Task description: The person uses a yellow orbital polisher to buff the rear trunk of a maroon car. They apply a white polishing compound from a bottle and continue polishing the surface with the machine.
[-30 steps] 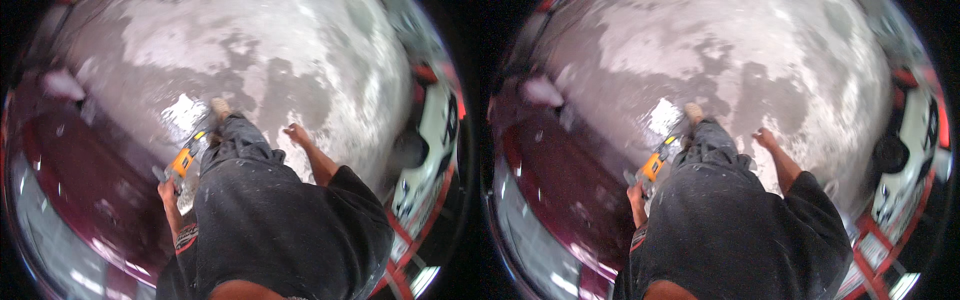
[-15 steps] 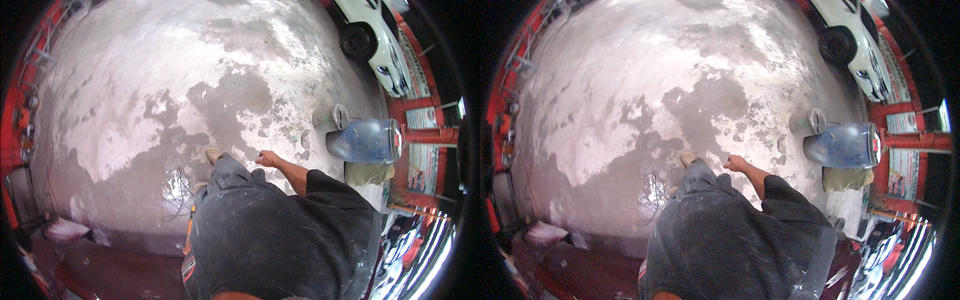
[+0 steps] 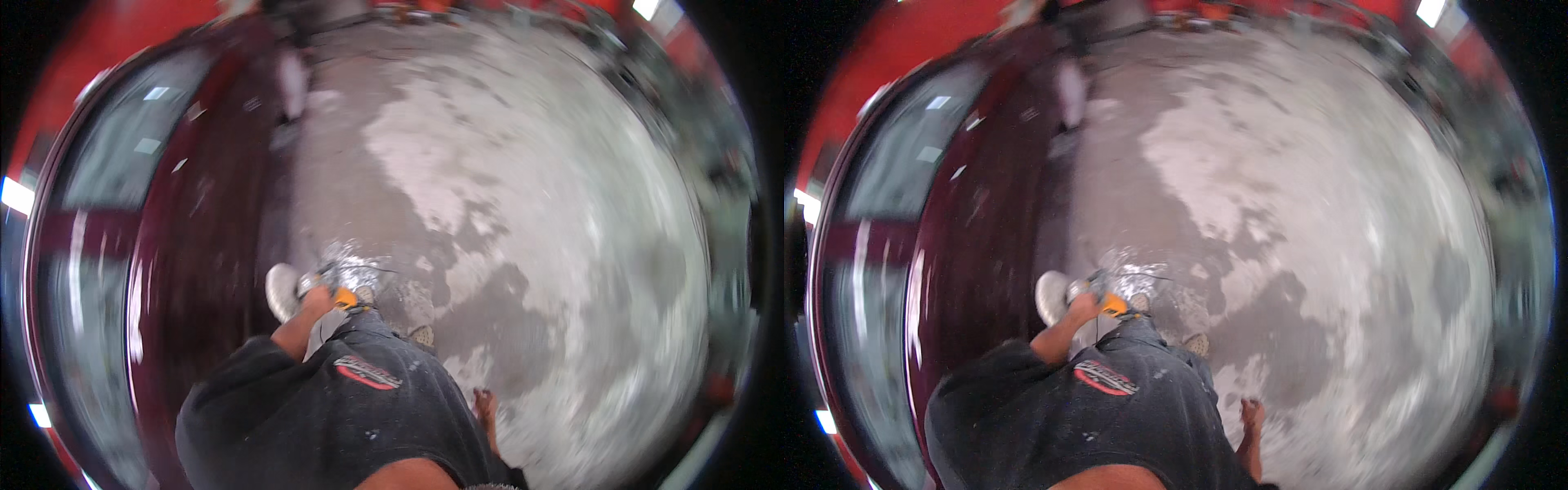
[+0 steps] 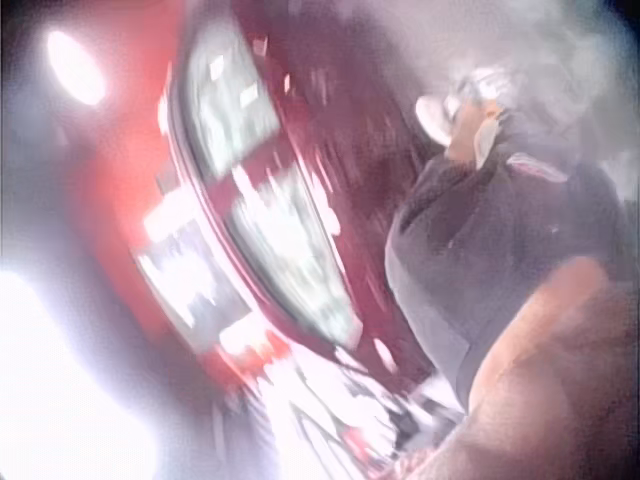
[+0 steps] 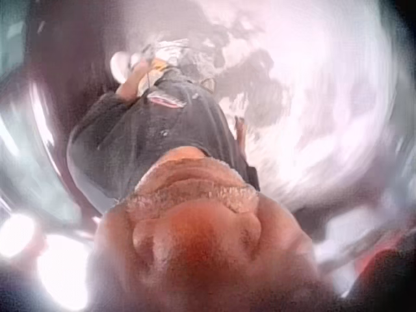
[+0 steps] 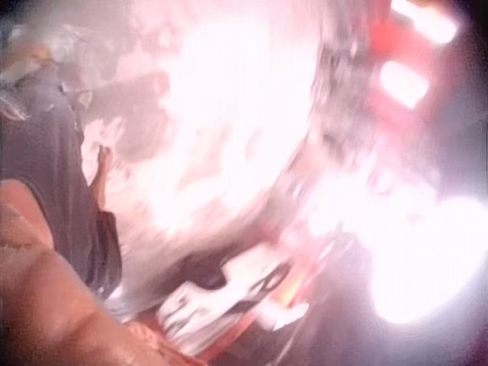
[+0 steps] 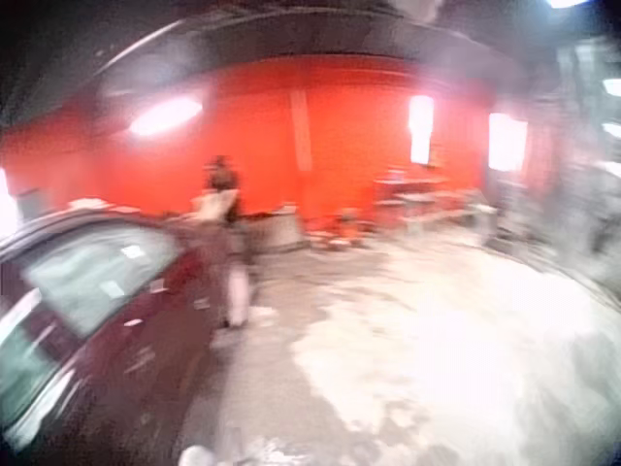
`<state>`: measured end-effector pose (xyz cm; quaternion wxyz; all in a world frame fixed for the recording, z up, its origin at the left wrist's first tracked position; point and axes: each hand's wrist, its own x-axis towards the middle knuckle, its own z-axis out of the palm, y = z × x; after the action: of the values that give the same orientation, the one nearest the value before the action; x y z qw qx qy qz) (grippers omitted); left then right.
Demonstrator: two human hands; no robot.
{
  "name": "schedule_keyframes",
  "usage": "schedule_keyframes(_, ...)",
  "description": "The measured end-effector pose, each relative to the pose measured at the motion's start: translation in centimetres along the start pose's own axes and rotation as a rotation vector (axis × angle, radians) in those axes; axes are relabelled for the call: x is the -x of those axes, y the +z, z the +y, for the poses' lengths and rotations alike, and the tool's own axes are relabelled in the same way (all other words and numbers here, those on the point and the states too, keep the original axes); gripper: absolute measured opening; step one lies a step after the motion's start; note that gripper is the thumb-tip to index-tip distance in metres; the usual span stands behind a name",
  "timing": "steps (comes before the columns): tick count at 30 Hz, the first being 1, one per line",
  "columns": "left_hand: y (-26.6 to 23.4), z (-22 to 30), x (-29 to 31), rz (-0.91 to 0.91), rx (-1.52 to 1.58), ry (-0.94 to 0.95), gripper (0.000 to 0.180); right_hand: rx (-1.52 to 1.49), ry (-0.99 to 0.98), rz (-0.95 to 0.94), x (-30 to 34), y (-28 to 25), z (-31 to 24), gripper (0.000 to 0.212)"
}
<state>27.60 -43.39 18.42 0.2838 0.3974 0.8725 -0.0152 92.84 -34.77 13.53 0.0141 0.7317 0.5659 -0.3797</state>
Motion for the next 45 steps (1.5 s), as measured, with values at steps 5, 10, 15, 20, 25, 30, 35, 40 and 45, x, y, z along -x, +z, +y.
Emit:
schedule_keyframes(5,-0.6,7.8,3.2,0.135,0.161,0.05,0.043,-0.126,0.126,-0.249,-4.3,-11.8,-1.7,0.039)
schedule_keyframes(10,-3.2,9.2,4.5,-0.036,0.245,0.024,0.041,-0.257,-0.014,-0.131,-4.4,-13.6,-7.0,0.034)
schedule_keyframes(15,-0.8,6.8,7.4,-0.032,0.392,-0.166,0.04,-0.034,-0.19,-0.372,-4.4,-6.7,-7.3,0.035)
schedule_keyframes(20,7.2,4.6,17.7,0.031,0.802,-0.406,0.036,0.154,-0.243,-0.534,-2.0,-5.7,-1.7,0.039)
schedule_keyframes(25,13.2,1.5,25.7,0.026,0.846,-0.614,0.035,0.522,-0.426,-0.719,-1.8,-6.7,3.3,0.044)
schedule_keyframes(30,21.6,0.9,33.2,0.203,1.061,-0.933,0.026,0.425,-0.471,-0.312,-5.4,-8.6,-3.7,0.057)
schedule_keyframes(35,27.7,4.7,41.0,0.542,1.624,-1.4,0.018,-0.024,-0.864,-0.379,-2.6,-15.7,-22.4,0.057)
schedule_keyframes(40,31.7,10.1,49.0,0.758,1.882,-1.515,0.011,-0.385,-1.06,-0.545,6.4,-29.3,-35.1,0.071)
schedule_keyframes(45,36.0,15.6,53.2,0.676,1.913,-1.477,0.013,-0.642,-1.852,-0.365,15.7,-41.5,-39.2,0.094)
